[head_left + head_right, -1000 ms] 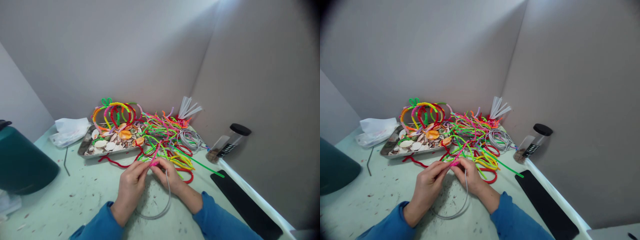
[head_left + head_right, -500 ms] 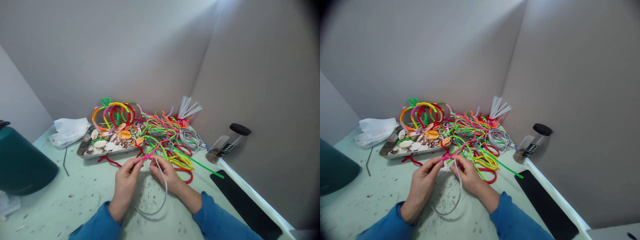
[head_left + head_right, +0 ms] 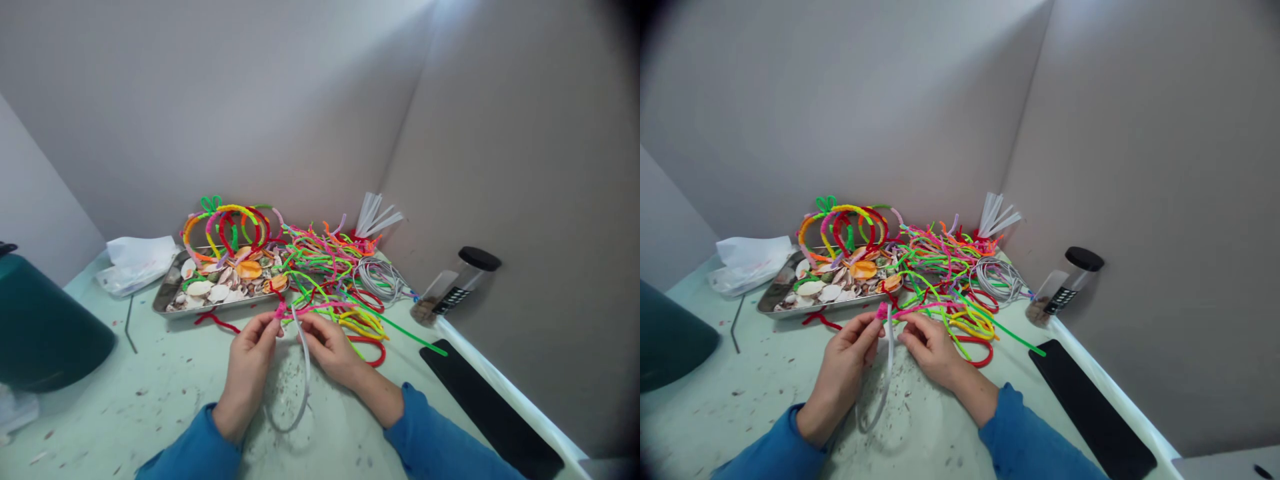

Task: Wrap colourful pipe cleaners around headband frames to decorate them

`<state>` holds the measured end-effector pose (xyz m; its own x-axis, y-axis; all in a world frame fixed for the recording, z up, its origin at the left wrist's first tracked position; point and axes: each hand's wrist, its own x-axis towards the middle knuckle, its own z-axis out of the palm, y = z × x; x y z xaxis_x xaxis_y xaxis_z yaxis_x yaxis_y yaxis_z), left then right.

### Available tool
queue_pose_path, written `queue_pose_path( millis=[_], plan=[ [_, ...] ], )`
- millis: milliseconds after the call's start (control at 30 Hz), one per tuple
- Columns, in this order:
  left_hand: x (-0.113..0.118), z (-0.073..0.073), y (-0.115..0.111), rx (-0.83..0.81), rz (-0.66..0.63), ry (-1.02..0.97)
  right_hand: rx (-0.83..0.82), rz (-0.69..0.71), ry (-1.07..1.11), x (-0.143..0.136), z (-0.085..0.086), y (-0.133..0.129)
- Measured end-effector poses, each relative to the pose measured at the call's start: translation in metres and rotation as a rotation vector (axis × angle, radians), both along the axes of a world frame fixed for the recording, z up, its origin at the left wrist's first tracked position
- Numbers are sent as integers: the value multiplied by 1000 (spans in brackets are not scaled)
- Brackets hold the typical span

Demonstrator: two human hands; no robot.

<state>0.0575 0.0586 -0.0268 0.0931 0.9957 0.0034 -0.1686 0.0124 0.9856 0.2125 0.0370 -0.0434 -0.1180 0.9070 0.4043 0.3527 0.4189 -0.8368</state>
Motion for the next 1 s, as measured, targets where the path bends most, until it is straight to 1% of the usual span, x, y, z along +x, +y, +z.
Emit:
queue_pose_path(
  millis=[67, 133, 267, 367, 500, 667, 767, 1000],
  plan=[
    [1, -1, 2, -78, -70, -45, -18, -12, -20, 0, 0, -1],
    [1, -3, 2, -127, -109, -56, -37, -28, -35, 0, 0, -1],
    [2, -3, 1, -167, -177, -41, -39, -42, -13, 0, -1, -1],
    [3, -2, -1, -187, -227, -37, -8, -35, 4, 0, 3, -2],
    [4, -2, -1, -203, -224, -7, 4, -60, -6, -1, 5, -2],
    [6, -5, 1, -158, -219, 121, 54, -68, 55, 1, -6, 2],
    [6, -6, 1, -138, -235, 192, 31, -105, 28, 3, -11, 4],
    [5, -5, -1, -119, -244, 298, 11, -136, -16, 5, -14, 5]
  ],
)
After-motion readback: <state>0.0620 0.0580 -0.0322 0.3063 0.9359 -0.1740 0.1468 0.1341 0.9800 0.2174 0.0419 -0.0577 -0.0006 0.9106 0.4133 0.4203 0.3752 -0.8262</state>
